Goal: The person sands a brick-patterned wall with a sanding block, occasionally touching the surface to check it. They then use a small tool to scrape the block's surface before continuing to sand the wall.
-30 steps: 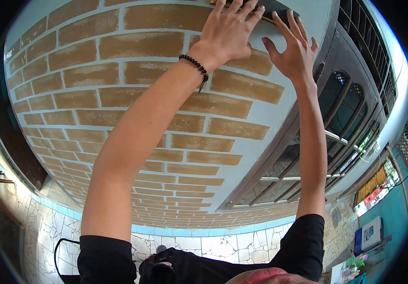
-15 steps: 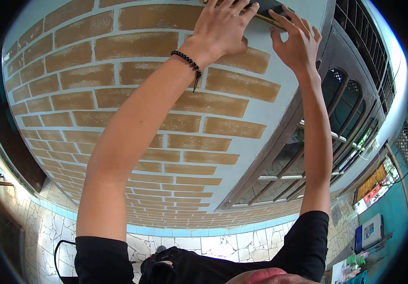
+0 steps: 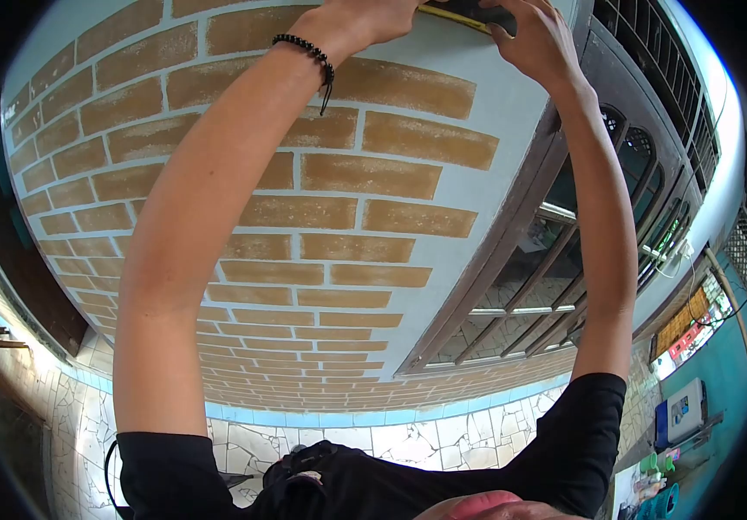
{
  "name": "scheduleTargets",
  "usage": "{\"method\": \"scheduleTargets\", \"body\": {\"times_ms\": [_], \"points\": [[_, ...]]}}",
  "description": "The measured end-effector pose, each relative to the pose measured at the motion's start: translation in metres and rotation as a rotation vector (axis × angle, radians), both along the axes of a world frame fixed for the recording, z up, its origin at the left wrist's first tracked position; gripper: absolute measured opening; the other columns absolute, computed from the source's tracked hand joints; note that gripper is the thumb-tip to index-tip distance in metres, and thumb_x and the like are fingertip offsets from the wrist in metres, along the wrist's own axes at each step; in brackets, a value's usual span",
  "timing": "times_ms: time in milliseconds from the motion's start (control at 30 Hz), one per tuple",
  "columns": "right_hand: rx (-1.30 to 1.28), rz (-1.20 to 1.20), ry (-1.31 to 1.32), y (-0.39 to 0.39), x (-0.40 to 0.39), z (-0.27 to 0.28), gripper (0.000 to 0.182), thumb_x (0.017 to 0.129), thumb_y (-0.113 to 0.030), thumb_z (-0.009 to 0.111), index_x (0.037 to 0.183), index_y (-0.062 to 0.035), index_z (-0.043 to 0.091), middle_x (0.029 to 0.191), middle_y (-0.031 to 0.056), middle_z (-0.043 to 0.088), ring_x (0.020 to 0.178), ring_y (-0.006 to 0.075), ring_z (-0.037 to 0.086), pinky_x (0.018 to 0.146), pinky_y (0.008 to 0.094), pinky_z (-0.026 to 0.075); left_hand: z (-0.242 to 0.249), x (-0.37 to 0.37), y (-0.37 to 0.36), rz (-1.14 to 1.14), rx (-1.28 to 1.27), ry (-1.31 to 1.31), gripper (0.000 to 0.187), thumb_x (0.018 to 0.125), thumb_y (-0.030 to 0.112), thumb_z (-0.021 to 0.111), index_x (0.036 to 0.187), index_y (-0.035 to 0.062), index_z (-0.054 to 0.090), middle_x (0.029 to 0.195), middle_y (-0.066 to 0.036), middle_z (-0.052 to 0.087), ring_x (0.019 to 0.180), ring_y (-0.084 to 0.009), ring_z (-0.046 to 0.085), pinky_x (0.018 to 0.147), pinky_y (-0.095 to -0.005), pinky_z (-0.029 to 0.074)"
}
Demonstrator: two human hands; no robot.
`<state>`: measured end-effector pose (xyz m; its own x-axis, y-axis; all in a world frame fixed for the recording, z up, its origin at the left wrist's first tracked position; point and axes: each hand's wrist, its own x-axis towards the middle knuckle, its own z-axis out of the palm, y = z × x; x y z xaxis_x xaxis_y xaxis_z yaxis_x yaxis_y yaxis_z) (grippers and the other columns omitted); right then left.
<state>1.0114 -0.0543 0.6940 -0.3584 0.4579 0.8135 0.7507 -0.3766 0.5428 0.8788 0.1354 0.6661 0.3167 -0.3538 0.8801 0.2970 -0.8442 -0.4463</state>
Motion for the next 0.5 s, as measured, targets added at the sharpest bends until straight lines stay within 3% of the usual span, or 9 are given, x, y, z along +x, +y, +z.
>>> {"method": "scheduleTargets", "body": {"times_ms": [333, 500], "points": [[-0.032, 0.135, 0.032, 0.003, 0.011, 0.006, 0.034, 0.067, 0.007, 0.079, 0.1, 0.0023, 0.071, 0.105, 0.0177, 0.071, 0.101, 0.0348, 0.069, 0.089, 0.0401, 0.057, 0.02, 0.001, 0.011, -0.252, -0.073, 0.026, 0.027, 0.082, -0.001, 0.074, 0.104, 0.0116, 0.082, 0.106, -0.008, 0.076, 0.104, -0.0274, 0.064, 0.101, -0.043, 0.052], [-0.021, 0.16, 0.069, 0.014, 0.024, 0.009, 0.031, 0.065, 0.006, 0.082, 0.094, 0.0026, 0.073, 0.105, 0.0177, 0.072, 0.1, 0.034, 0.07, 0.088, 0.0394, 0.058, 0.022, 0.007, 0.014, -0.176, -0.04, 0.058, 0.024, 0.08, 0.0, 0.076, 0.101, 0.0102, 0.083, 0.106, -0.008, 0.077, 0.101, -0.0283, 0.064, 0.099, -0.0418, 0.053]]}}
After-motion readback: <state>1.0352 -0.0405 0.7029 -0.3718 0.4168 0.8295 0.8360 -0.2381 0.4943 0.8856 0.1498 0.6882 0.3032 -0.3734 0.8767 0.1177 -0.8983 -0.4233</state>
